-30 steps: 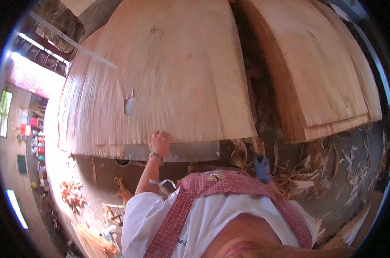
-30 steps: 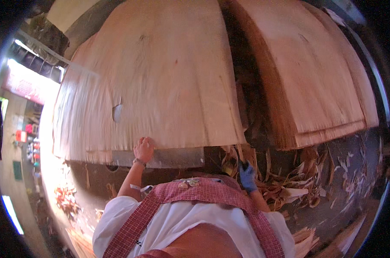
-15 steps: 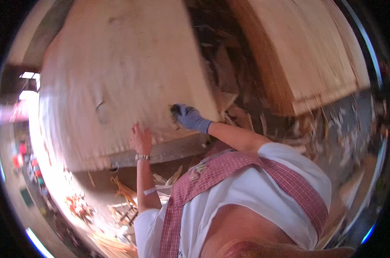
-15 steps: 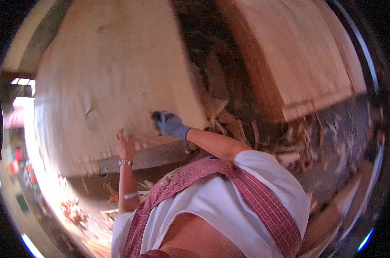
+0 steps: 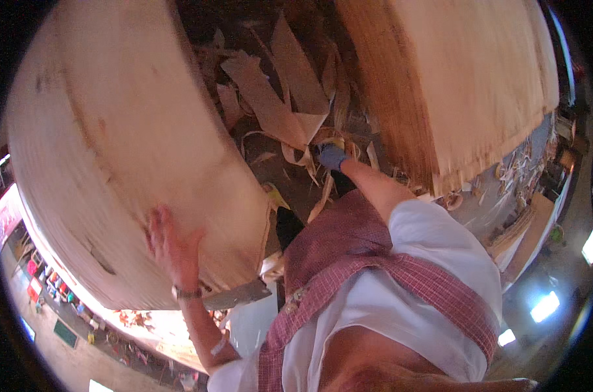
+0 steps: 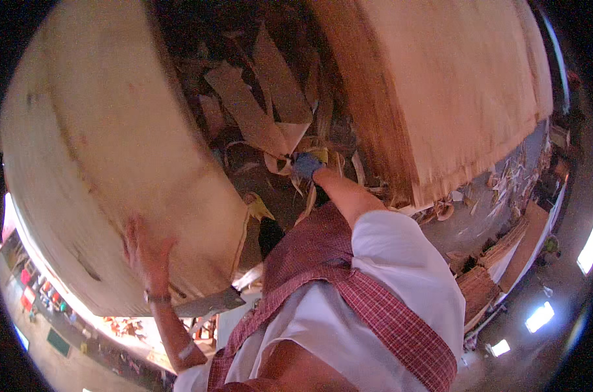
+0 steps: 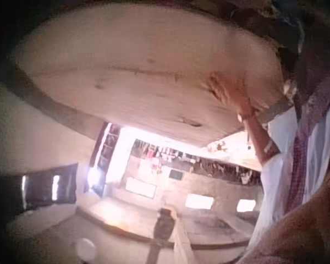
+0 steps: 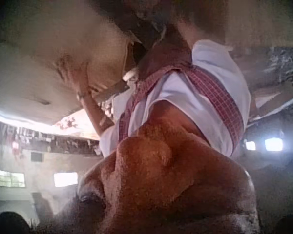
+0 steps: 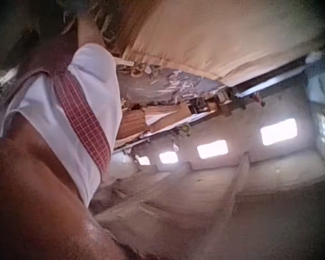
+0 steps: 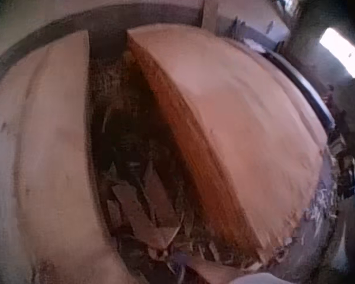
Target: The person uses a utility knife to cut out damaged sections of wood veneer sheets and applies small patches by hand to the holes.
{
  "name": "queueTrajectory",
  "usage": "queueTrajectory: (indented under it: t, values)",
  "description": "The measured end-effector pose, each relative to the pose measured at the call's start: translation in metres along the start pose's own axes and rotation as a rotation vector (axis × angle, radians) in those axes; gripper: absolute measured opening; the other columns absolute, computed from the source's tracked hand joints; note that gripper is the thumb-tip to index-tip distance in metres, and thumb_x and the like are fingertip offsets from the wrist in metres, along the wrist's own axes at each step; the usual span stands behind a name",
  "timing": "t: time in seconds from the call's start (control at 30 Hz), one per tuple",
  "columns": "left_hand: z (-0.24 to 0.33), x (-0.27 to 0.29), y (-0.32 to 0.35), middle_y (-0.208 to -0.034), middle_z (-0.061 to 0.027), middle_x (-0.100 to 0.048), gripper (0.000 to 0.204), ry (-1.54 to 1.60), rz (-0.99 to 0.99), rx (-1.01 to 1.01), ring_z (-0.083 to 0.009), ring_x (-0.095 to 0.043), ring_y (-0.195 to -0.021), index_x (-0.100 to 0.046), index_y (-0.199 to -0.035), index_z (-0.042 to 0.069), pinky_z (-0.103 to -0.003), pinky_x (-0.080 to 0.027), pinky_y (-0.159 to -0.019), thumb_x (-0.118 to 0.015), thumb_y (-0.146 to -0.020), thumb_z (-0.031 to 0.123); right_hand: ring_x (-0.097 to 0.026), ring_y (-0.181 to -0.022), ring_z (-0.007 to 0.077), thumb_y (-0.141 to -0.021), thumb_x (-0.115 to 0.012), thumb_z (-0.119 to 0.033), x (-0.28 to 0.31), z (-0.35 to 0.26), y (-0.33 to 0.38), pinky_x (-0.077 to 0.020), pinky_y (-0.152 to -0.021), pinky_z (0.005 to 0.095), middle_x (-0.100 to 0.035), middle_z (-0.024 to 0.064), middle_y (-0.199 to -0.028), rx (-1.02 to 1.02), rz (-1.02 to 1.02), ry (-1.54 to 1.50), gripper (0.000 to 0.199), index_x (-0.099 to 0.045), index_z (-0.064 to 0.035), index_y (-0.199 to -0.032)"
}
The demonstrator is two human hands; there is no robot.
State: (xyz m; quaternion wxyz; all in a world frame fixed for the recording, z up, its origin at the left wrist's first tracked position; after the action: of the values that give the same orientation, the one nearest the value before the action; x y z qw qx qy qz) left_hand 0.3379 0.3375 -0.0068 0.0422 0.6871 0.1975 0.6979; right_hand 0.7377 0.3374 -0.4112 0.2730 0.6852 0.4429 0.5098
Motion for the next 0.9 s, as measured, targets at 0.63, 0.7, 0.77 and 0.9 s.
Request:
queueTrajectory:
  t: [0.63, 0.7, 0.77, 0.9]
  values:
    - [0.014, 0.022, -0.008, -0.149, -0.0164, -0.036, 0.088, -0.007, -0.123, 0.175, -0.0383, -0.032, -0.138, -0.035, -0.147, 0.012, -0.054, -0.027, -0.112, -0.075, -0.074, 0.043, -0.058, -0.101, 0.0364, -0.094, -0.050, -0.034, 0.054, 0.102, -0.184, -0.0467, -0.088, 0.0422, -0.061, 0.0196, -0.104, 0.439, 0.118, -0.059, 0.033, -0.061, -0.0041, -0.104]
    - [0.014, 0.024, -0.015, -0.148, -0.0151, -0.037, 0.087, -0.069, -0.157, 0.214, -0.0370, -0.033, -0.138, -0.036, -0.146, 0.012, -0.054, -0.026, -0.113, -0.076, -0.073, 0.040, -0.058, -0.102, 0.0372, -0.095, -0.050, -0.038, 0.121, 0.069, -0.142, -0.0461, -0.088, 0.0428, -0.061, 0.0206, -0.104, 0.502, 0.200, -0.147, 0.036, -0.060, -0.0054, -0.107]
    - [0.011, 0.029, -0.012, -0.147, -0.0142, -0.039, 0.085, -0.007, -0.100, 0.138, -0.0343, -0.034, -0.138, -0.039, -0.144, 0.012, -0.053, -0.024, -0.113, -0.077, -0.071, 0.036, -0.059, -0.101, 0.0371, -0.094, -0.053, -0.037, 0.205, 0.026, -0.091, -0.0471, -0.087, 0.0426, -0.062, 0.0194, -0.107, 0.348, 0.189, -0.183, 0.034, -0.061, -0.0060, -0.105]
    - [0.001, 0.039, -0.002, -0.146, -0.0142, -0.040, 0.082, 0.018, -0.110, 0.171, -0.0309, -0.034, -0.138, -0.042, -0.141, 0.011, -0.051, -0.022, -0.114, -0.076, -0.070, 0.034, -0.061, -0.093, 0.0344, -0.090, -0.062, -0.029, 0.306, -0.030, -0.009, -0.0490, -0.084, 0.0381, -0.063, 0.0186, -0.104, 0.385, 0.270, -0.069, 0.027, -0.064, -0.0035, -0.099]
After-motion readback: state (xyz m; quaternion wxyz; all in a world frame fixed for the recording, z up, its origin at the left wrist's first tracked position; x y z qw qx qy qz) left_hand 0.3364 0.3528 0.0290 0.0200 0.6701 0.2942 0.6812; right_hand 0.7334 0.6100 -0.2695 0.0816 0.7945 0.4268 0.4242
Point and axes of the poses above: each hand's wrist, its own y-axis away from the middle knuckle, its own x-axis out of the back of the hand, z = x × y, the point moved 4 cm from there along -y, towards the middle knuckle
